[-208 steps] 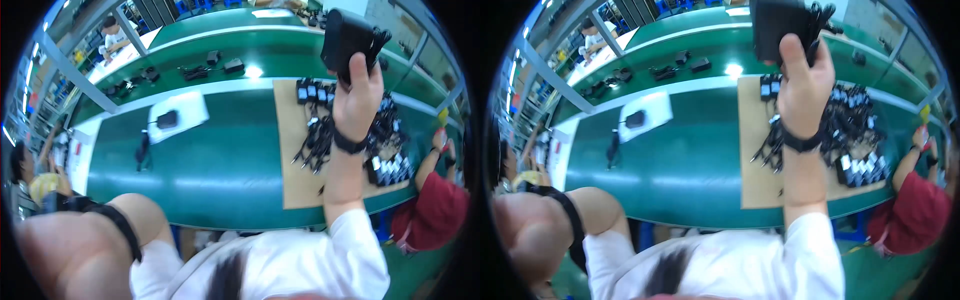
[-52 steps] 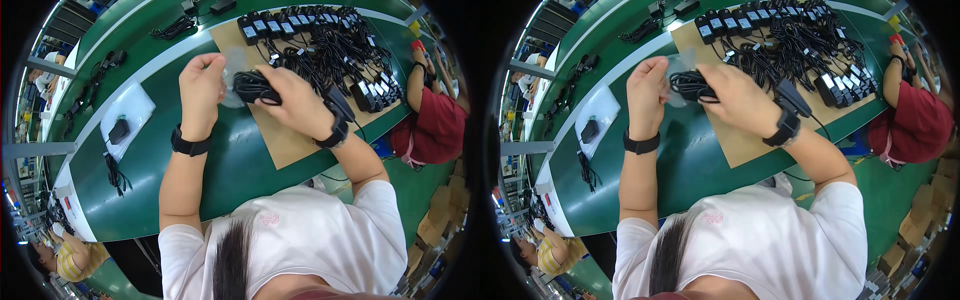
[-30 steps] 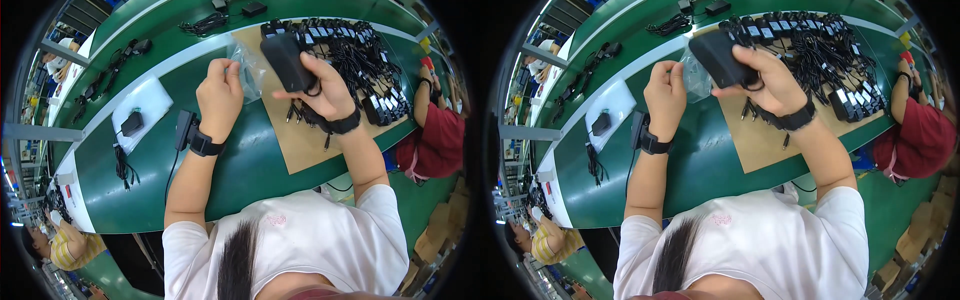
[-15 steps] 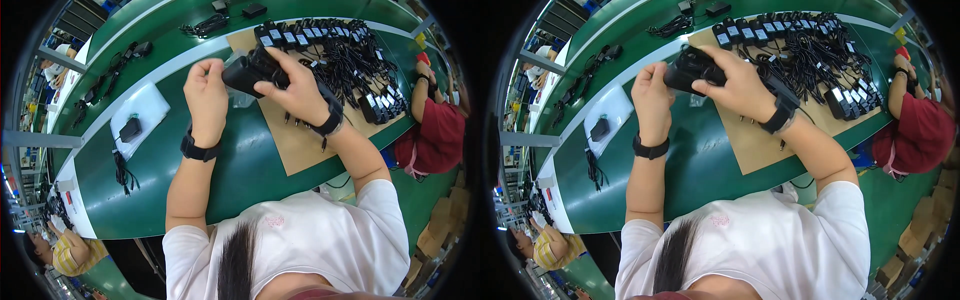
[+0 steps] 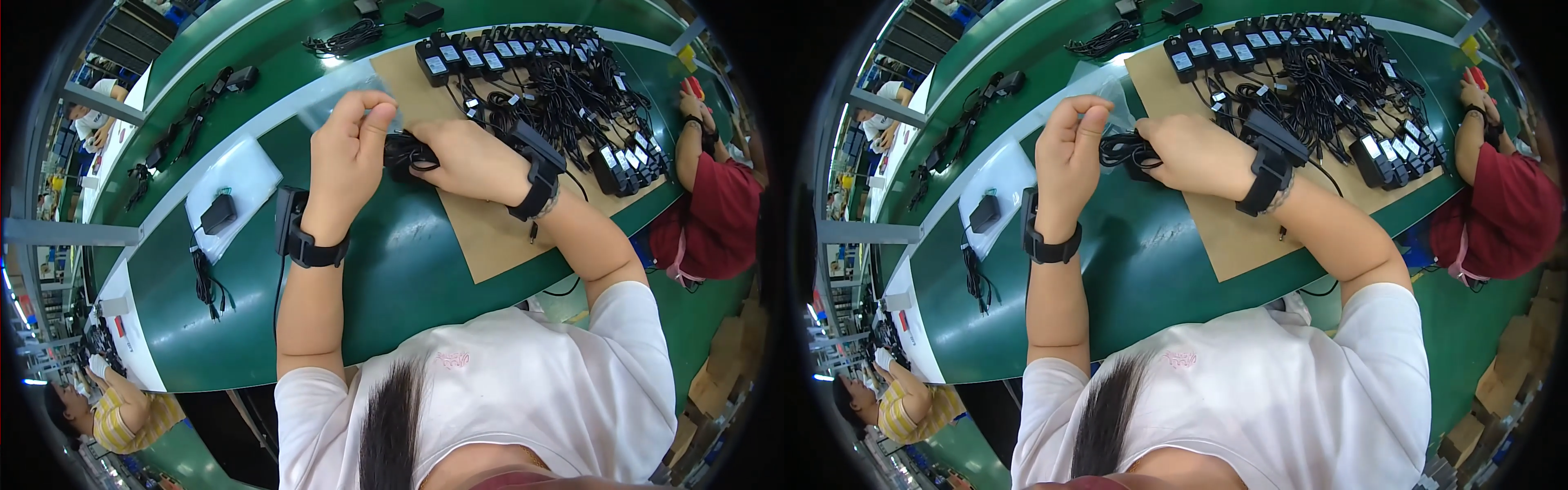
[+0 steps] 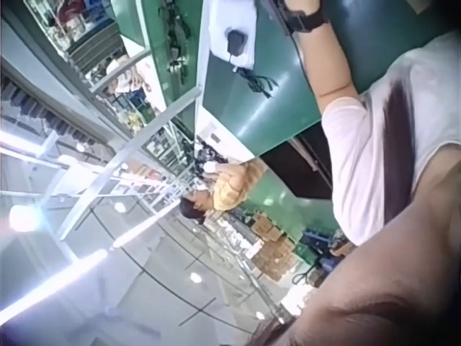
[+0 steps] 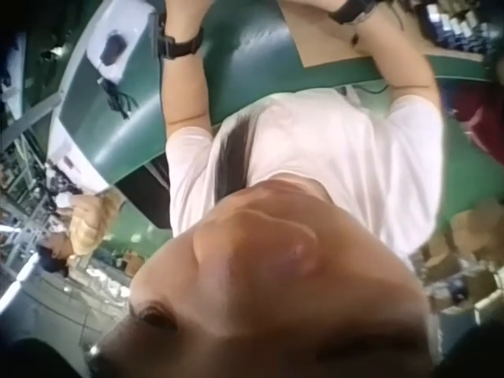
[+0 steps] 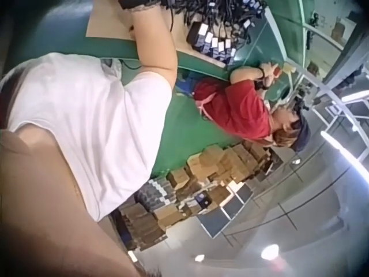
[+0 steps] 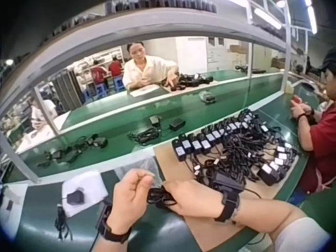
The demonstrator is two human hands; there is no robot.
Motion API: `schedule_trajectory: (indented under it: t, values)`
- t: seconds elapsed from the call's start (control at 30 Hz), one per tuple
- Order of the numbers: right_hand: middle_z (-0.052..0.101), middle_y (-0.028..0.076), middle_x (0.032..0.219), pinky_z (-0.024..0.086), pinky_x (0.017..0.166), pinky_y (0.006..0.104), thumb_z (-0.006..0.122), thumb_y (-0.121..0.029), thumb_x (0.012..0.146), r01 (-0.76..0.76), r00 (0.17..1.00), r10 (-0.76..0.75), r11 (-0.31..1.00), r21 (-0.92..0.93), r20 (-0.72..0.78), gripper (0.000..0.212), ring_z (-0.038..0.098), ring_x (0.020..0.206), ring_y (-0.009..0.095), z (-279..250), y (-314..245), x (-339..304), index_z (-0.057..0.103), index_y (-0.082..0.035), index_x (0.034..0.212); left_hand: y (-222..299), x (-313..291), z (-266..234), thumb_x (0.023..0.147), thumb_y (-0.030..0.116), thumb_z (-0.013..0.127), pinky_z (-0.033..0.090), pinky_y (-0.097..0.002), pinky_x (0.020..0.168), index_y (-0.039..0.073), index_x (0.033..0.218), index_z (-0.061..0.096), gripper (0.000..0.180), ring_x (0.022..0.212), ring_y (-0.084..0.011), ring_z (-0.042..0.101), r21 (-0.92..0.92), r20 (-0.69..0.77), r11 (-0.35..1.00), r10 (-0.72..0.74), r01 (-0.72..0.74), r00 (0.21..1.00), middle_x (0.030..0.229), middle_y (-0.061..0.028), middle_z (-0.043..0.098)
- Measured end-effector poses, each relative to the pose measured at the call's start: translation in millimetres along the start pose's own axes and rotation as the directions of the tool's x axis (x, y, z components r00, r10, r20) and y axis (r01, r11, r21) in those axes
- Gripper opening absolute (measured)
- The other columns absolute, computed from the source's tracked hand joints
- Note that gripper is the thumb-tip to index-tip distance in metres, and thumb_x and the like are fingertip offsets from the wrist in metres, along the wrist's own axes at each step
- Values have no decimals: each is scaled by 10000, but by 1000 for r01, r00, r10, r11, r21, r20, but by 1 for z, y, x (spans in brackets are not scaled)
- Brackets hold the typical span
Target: The person packages power adapters by hand, picking up an adapter, wrapping its cord, and placing it into a plastic bag before setting it aside. They repeat this process for several more adapters throughout the video.
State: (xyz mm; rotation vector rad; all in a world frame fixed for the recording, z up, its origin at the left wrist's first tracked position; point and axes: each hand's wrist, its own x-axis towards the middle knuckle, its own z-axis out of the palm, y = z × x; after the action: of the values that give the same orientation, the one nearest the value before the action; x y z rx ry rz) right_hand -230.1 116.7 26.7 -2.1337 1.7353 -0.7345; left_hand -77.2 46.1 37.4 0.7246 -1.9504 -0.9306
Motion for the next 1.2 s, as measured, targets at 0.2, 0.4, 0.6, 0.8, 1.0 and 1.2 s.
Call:
schedule_trajectory:
  t: [0.2,0.4,0.6,0.8,1.0,1.2]
  values:
    - [584,179,669,459,583,363,635,-204,708,-139,986,124,982,131,114,272,575,621,309,-4,19,11,581,33,830,-6,0,-6,842,170,587,408,-245,531,40,952,564,171,527,-105,476,-58,172,996,77,-68,982,615,-59,552]
    - [573,21,690,395,403,178,604,-219,800,-369,901,368,374,851,229,216,516,501,63,-15,22,13,577,-14,861,0,-3,-1,739,116,673,353,-294,465,80,1103,463,422,431,-179,393,142,269,988,-104,68,958,485,-56,412]
    - [585,17,767,432,494,212,590,-237,834,-222,902,379,-4,975,206,192,546,629,89,-9,24,6,569,-48,866,-3,-4,7,737,36,663,280,-225,456,70,1147,418,479,448,-65,315,120,198,992,-58,35,979,481,18,335]
    - [569,4,737,368,395,186,582,-236,841,-259,860,387,-233,937,333,176,519,588,79,-10,22,13,570,-64,872,-15,-6,12,734,-29,578,386,-295,478,87,1157,384,480,438,-198,451,163,109,972,155,-172,982,487,-60,398]
    - [598,58,865,468,585,251,575,-188,852,-68,955,278,-118,991,99,211,563,706,131,4,15,17,566,-9,965,-23,-15,27,713,-93,507,420,-317,487,54,1093,357,434,491,-238,521,152,-62,973,187,-176,980,548,-65,475]
    - [572,133,1068,468,797,298,667,-41,721,124,812,102,932,341,-575,517,575,931,254,17,11,16,464,10,1194,-2,-12,20,745,-37,522,468,-381,577,50,1060,429,340,646,-320,588,151,157,941,281,-304,947,783,-141,591]
